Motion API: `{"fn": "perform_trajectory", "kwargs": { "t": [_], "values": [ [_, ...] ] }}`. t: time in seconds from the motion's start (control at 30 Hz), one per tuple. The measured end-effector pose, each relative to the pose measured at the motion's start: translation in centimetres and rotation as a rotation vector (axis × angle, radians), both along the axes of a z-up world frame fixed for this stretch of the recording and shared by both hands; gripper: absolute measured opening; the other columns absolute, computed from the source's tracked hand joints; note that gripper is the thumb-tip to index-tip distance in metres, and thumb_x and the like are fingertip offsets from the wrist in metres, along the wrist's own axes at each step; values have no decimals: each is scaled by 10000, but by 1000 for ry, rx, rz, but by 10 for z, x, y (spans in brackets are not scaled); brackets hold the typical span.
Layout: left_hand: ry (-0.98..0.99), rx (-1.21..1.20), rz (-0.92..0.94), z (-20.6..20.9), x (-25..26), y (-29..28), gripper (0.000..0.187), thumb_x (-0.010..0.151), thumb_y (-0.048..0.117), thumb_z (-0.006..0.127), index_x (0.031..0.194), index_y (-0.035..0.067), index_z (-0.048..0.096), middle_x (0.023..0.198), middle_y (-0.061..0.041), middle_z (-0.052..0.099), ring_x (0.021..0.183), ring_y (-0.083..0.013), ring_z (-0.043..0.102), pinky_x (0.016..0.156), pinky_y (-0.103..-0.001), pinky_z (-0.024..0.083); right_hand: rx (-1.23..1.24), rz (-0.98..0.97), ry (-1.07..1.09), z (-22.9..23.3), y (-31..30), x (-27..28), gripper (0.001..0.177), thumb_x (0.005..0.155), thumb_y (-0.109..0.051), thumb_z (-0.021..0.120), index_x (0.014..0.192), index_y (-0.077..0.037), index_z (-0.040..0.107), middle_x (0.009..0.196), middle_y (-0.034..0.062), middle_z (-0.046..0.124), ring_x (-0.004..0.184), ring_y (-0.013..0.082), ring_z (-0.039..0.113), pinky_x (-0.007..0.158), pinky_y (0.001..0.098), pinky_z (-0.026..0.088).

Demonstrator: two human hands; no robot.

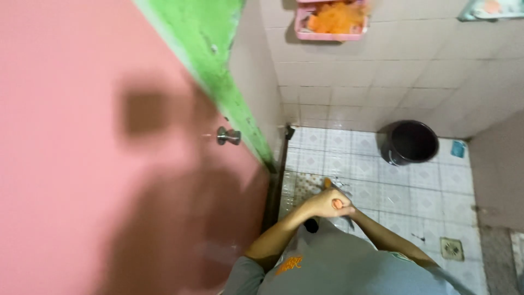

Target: The person sweeps the floor of a bathroom using a broom, moving around a bucket, a squat toilet, and a water basin.

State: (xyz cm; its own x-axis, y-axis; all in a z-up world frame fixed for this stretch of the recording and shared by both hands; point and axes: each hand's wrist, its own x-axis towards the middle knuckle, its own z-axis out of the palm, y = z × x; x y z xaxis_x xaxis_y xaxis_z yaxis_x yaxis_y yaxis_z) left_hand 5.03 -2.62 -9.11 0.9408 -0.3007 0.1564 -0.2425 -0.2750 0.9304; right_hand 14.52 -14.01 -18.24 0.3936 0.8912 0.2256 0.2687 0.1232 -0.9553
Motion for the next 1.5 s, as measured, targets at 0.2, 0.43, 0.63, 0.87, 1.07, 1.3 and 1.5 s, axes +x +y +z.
{"fn": "perform_trajectory", "kwargs": {
  "t": [0.2, 0.43, 0.63, 0.87, 1.07, 1.3, 1.5],
  "values": [
    [135, 262, 66, 34, -12, 5, 469, 951, 350, 691, 603, 86, 521, 519, 7, 483, 474, -127, 407, 487, -345, 373, -375, -105, 700, 3, 63, 3, 67, 902, -156, 630, 887, -94, 609, 848, 0, 544, 795, 105, 554, 693, 257, 460],
    [-20, 158, -81, 20, 9, -2, 318, 880, 278, 688, 660, 80, 574, 564, -16, 542, 519, -157, 510, 552, -346, 435, -526, -328, -161, 7, 39, 10, 136, 928, -156, 709, 933, -53, 620, 856, 80, 643, 708, 226, 574, 641, 336, 441],
    [-114, -40, -313, -24, 53, -29, 373, 902, 221, 704, 640, 62, 490, 561, -12, 448, 542, -123, 394, 550, -335, 374, -257, -455, -112, -12, -50, 26, 266, 831, -266, 659, 1058, -155, 741, 957, 68, 796, 854, 238, 760, 772, 378, 590],
    [-66, -318, -505, -52, 76, -70, 353, 922, 169, 693, 698, 69, 438, 594, 3, 407, 601, -86, 379, 575, -293, 355, -960, -678, -284, 20, -137, 13, 517, 677, -274, 826, 1155, -108, 719, 1043, 167, 755, 1002, 343, 711, 918, 445, 504],
    [40, -328, -444, -54, 114, -64, 391, 934, 160, 706, 686, 74, 415, 635, 27, 390, 616, -77, 362, 574, -289, 351, -876, -769, -190, 24, -134, 39, 253, 735, -153, 716, 936, -10, 663, 915, 228, 728, 896, 382, 722, 777, 449, 565],
    [11, -136, -249, -41, 160, 1, 391, 917, 192, 690, 648, 72, 432, 586, 5, 440, 552, -97, 409, 551, -306, 368, -544, -492, -143, -5, -37, 105, 208, 767, -154, 671, 929, -22, 670, 871, 220, 733, 855, 375, 725, 757, 449, 554],
    [-32, 144, 5, -12, 169, 47, 349, 906, 226, 663, 650, 63, 491, 578, -84, 495, 502, -183, 468, 545, -353, 413, -260, -126, 31, 9, 63, 150, 211, 770, -157, 674, 931, -20, 673, 871, 217, 733, 853, 370, 723, 755, 447, 554]
  ]
}}
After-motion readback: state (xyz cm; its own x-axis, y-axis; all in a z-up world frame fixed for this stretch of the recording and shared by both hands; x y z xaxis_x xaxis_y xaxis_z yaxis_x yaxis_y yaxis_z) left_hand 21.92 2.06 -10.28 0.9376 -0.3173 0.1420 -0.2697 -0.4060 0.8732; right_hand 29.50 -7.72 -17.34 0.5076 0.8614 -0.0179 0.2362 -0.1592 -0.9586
